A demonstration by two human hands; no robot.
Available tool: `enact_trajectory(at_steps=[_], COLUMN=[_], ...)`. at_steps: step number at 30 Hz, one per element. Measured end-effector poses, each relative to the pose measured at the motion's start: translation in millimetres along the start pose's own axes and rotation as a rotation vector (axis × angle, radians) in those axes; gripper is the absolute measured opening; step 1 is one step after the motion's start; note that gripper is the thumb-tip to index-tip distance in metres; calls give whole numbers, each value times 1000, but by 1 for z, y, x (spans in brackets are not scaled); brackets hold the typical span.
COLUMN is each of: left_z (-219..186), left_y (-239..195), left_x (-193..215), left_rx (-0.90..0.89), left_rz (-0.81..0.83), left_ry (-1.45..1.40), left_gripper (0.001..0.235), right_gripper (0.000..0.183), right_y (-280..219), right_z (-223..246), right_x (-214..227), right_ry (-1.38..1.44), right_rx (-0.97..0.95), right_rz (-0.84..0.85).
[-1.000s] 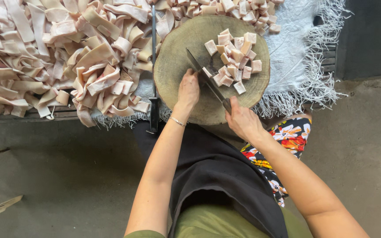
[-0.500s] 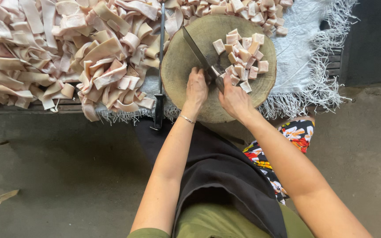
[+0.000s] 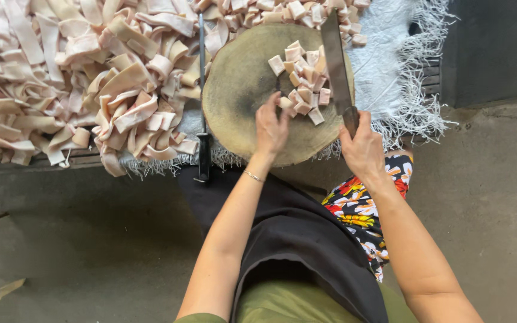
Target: The person cuts strips of pork skin into small cubes on a round wooden cutting board using a large cleaver. The cut pieces are pushed aside to accumulate on a white sack next to the board.
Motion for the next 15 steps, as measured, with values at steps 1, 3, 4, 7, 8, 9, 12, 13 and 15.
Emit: enact_trajectory(at_steps=[1,3,4,7,8,9,12,13,15], left_z=[-11,-32,-40,-46,-45,-42,-29,-25,-17], left_y=[-7,-17,-18,-7,3,15,49,63,89], left_x=[-7,-23,-31,-53,-59,-66,-78,-80,-83], left_rx=[-60,-107,-128,-105,-98,-92,-134,-162,-181], left_rz=[-10,-31,-45,28,12,-3,-73,-102,-132], left_ry=[94,243,319,437,454,470,468,459,437], left_gripper=[72,103,119,130,129,127,122,120,117], right_gripper=[37,36,38,45,47,49,44,44,45], right_y=[0,2,2,-1,-2,0,15,27,45], right_z=[-8,-23,-28,-36,-36,-35,-32,-29,-22], right_x=[1,2,1,-10,-16,-22,-36,-39,-47], right_ry=[-23,-68,-70,-76,-79,-82,-12,14,67], right_rx=[-46,-134,-157,-188,-169,-150,-193,-206,-238], right_rz=[-7,-22,-12,7,8,9,27,28,39])
Point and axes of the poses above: each hand's wrist, its own y-axis towards the middle knuckle, its own x-axis out of the back of the hand, z = x × y, the point moved 2 cm from there along y, towards the middle knuckle, and after that the axes turned 5 degrees about y, right-handed, at the moved point
